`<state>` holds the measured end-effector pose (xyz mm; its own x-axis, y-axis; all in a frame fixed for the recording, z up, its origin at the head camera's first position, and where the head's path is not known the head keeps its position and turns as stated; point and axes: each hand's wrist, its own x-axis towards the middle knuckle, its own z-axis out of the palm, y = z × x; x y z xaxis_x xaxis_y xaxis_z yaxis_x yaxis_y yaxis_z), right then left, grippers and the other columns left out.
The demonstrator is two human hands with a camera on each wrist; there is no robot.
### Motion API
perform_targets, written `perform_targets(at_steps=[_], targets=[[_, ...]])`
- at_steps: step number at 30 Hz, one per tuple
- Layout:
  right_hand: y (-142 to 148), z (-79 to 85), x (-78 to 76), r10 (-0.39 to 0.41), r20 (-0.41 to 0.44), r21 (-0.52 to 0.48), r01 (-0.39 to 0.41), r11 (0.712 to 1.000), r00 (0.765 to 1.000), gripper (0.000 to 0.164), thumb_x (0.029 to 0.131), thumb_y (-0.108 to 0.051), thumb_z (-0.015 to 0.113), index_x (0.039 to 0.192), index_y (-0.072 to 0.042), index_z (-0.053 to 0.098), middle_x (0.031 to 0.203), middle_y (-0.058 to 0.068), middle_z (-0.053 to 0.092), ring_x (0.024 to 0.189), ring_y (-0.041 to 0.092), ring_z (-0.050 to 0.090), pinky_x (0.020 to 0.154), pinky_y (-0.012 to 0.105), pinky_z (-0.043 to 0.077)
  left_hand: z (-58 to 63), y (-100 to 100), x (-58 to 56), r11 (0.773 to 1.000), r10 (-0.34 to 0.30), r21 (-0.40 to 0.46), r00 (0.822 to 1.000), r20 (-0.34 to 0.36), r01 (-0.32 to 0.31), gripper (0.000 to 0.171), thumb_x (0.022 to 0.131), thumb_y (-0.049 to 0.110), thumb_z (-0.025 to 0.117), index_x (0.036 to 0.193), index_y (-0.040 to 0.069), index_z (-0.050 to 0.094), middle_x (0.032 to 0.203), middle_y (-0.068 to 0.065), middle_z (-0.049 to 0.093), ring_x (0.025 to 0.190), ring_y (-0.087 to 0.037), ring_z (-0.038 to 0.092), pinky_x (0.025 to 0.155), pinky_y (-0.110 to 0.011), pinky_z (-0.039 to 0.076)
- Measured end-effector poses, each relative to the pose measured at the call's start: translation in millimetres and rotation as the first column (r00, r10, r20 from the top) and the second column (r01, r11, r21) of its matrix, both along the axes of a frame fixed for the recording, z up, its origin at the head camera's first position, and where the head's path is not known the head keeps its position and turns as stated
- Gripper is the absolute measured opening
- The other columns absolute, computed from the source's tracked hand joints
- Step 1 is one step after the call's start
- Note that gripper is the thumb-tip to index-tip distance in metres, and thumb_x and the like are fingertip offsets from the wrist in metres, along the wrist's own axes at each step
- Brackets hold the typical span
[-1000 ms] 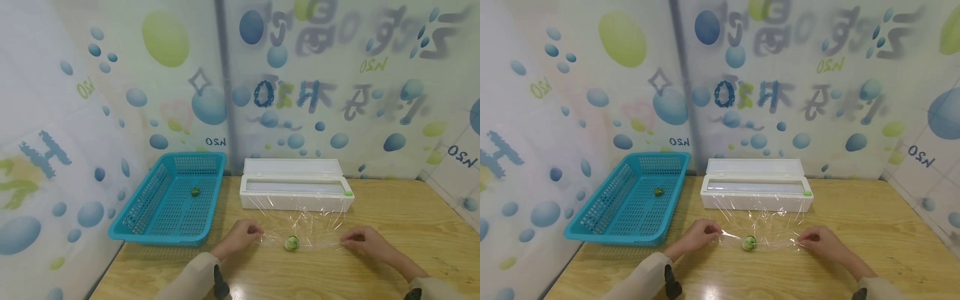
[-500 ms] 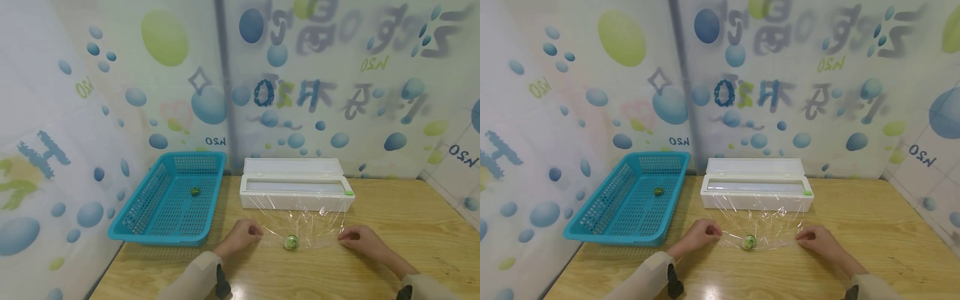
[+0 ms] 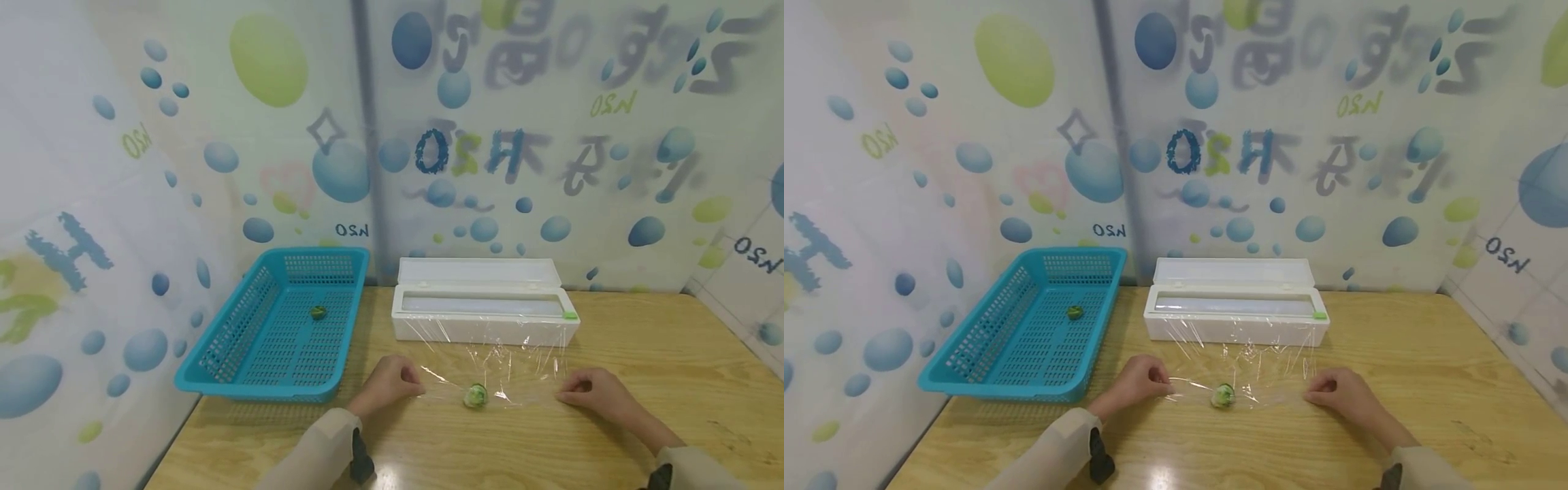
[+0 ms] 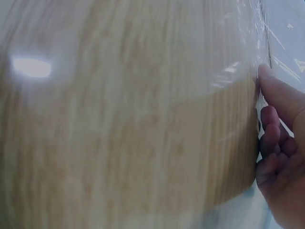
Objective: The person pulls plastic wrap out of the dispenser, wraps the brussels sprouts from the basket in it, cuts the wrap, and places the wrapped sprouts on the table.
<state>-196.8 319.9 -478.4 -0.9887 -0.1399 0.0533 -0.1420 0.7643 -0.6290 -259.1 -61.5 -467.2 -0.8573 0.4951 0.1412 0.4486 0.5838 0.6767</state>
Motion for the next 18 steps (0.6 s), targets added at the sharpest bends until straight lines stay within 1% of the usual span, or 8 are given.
perform_targets(at_steps=[4, 9, 13, 18], targets=[[5, -0.6, 0.2, 0.037, 0.000, -0.021, -0.037, 0.999, 0.999, 0.014, 0.076, -0.021, 0.075, 0.076, -0.010, 0.067, 0.074, -0.004, 0.060, 0.066, 0.001, 0.049, 0.060, 0.023, 0.043, 1.8, -2, 0.0, 0.999, -0.026, 0.035, 0.999, 0.033, 0.025, 0.013, 0.070, 0.008, 0.077, 0.067, 0.005, 0.065, 0.062, 0.006, 0.058, 0.058, 0.000, 0.046, 0.055, -0.019, 0.041], [9, 0.8, 0.5, 0.097, 0.013, -0.074, -0.096, 0.993, 0.995, 0.013, 0.078, -0.019, 0.073, 0.081, -0.007, 0.067, 0.075, -0.004, 0.061, 0.066, 0.001, 0.049, 0.058, 0.022, 0.044, 2.4, -6, -1.3, 0.993, -0.091, 0.075, 0.994, 0.065, 0.086, 0.008, 0.073, 0.004, 0.074, 0.069, 0.001, 0.068, 0.063, 0.000, 0.062, 0.058, 0.000, 0.047, 0.056, -0.018, 0.042], [10, 0.8, 0.3, 0.126, 0.011, -0.086, -0.125, 0.988, 0.992, 0.012, 0.078, -0.017, 0.072, 0.082, -0.007, 0.067, 0.075, -0.006, 0.060, 0.065, 0.001, 0.048, 0.057, 0.022, 0.043, 3.1, -9, -2.4, 0.988, -0.137, 0.077, 0.987, 0.082, 0.130, 0.006, 0.076, 0.003, 0.071, 0.074, -0.001, 0.068, 0.068, -0.002, 0.064, 0.062, -0.001, 0.050, 0.060, -0.018, 0.043], [13, 0.9, -0.2, 0.129, 0.032, -0.081, -0.126, 0.989, 0.991, 0.012, 0.080, -0.017, 0.070, 0.084, -0.006, 0.067, 0.078, -0.004, 0.061, 0.067, 0.000, 0.049, 0.059, 0.022, 0.044, 4.7, -14, -4.1, 0.987, -0.156, 0.046, 0.983, 0.101, 0.152, 0.004, 0.078, 0.003, 0.070, 0.080, -0.001, 0.069, 0.074, -0.003, 0.066, 0.067, -0.005, 0.055, 0.063, -0.020, 0.045]])
